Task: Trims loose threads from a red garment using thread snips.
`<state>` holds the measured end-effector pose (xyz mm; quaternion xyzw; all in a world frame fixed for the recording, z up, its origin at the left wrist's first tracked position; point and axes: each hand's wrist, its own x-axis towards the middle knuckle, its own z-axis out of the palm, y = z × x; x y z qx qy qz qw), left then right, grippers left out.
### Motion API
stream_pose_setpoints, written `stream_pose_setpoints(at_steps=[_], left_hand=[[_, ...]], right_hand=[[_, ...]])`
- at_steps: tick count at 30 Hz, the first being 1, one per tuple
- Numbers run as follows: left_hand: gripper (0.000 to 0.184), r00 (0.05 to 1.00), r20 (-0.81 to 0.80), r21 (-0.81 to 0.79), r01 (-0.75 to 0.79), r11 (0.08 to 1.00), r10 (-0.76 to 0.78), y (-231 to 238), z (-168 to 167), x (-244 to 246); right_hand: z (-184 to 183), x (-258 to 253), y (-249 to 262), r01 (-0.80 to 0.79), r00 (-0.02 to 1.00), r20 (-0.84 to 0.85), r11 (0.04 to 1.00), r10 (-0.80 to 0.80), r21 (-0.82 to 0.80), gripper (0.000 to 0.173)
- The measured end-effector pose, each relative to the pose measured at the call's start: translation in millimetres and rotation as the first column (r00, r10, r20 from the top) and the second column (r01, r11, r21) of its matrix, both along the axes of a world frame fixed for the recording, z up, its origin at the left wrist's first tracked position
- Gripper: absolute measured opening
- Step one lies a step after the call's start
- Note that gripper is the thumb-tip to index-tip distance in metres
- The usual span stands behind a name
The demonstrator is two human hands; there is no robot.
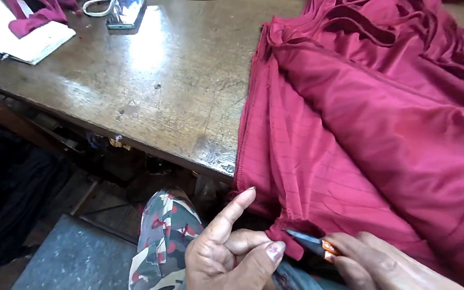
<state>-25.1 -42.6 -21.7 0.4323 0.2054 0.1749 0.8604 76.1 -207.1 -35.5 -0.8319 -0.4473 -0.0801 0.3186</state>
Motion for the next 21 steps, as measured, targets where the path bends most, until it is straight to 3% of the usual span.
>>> stream_pose_setpoints(at_steps=[3,5,8,13,17,21], left_hand=[[0.064,1.000,0.012,0.071,-0.025,0.997,0.024,-1.2,2.3,2.3],[0.065,0.999,0.034,0.101,-0.035,0.994,0.032,-0.9,0.1,2.4],[0.065,0.998,0.048,0.165,-0.049,0.985,0.041,-2.2,-0.3,1.8],[0.067,0.997,0.051,0.264,-0.074,0.962,0.062,-4.6,-0.1,2.4],[0.073,0.994,0.106,0.254,-0.027,0.967,0.000,-1.5,-11.4,-3.9],[0.073,0.994,0.107,0.287,-0.034,0.957,0.003,-2.9,-13.7,-4.4]], right_hand=[[-5.4,7.1,-7.6,0.031,0.938,-0.342,0.975,0.047,0.218,0.038],[-7.0,8.9,-12.6,0.077,0.916,-0.399,0.954,0.048,0.290,0.040],[-0.8,1.4,-19.5,0.013,0.962,-0.264,0.963,0.061,0.270,0.045],[4.3,-13.8,-12.0,0.006,0.999,0.048,1.000,-0.007,0.019,0.044],[3.5,-8.9,-1.9,0.085,0.991,0.109,0.996,-0.083,-0.011,0.039],[-4.5,3.5,0.4,0.007,0.999,0.036,1.000,-0.008,0.023,0.037]])
